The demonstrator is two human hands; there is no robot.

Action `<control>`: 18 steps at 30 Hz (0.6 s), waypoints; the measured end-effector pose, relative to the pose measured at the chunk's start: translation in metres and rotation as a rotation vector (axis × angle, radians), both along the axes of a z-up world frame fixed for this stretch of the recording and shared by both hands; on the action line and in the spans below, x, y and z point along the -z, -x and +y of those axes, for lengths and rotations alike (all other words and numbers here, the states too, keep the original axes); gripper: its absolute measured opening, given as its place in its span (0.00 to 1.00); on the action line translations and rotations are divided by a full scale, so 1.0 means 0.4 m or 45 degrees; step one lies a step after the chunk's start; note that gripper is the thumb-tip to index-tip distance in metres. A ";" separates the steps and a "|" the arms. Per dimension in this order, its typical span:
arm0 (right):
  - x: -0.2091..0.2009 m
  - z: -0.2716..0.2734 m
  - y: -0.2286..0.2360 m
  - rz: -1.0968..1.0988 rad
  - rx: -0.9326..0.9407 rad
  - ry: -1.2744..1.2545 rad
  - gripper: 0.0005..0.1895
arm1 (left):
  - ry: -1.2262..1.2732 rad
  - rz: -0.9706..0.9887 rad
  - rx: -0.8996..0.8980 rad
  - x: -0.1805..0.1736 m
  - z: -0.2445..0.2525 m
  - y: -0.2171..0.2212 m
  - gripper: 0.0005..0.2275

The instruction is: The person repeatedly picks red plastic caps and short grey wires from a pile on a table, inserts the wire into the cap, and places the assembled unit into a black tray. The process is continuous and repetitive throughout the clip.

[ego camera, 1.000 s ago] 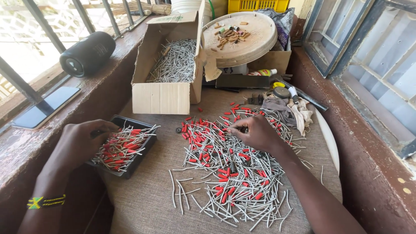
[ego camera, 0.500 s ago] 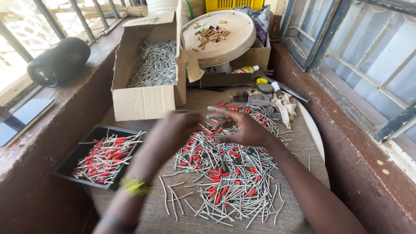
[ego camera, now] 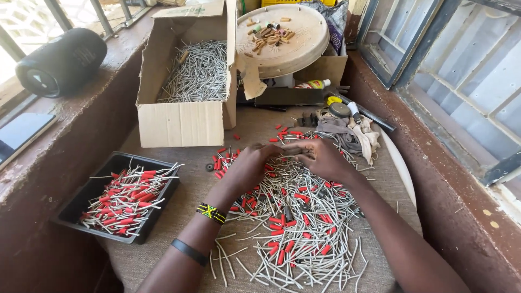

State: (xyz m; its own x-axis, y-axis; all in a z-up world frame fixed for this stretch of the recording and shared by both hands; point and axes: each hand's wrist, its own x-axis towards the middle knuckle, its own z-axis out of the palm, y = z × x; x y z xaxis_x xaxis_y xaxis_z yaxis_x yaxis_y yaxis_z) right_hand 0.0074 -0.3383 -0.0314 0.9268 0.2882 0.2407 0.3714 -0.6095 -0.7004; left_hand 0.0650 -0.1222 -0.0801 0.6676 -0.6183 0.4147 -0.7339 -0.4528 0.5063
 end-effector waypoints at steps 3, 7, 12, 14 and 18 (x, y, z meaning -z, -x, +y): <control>-0.059 0.014 0.043 0.030 -0.037 0.187 0.22 | -0.282 -0.195 -0.113 0.032 0.013 -0.026 0.07; -0.083 0.034 0.052 0.367 -0.192 0.527 0.51 | -0.331 -0.215 -0.105 0.021 0.021 -0.021 0.13; -0.070 0.035 0.052 0.224 -0.271 0.466 0.30 | -0.245 -0.125 -0.062 0.005 0.051 -0.024 0.04; -0.046 0.025 0.036 0.210 -0.230 0.434 0.21 | -0.210 -0.111 -0.082 0.002 0.053 -0.028 0.05; -0.016 -0.004 0.011 0.090 -0.153 0.313 0.12 | -0.059 -0.068 -0.077 -0.048 0.047 -0.005 0.07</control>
State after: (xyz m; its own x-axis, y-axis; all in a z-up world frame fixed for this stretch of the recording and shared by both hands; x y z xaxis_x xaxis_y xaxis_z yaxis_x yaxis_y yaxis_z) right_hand 0.0031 -0.3401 -0.0252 0.8946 0.4385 0.0858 0.4065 -0.7190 -0.5638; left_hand 0.0669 -0.1033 -0.0608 0.6820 -0.5969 0.4226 -0.7299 -0.5193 0.4445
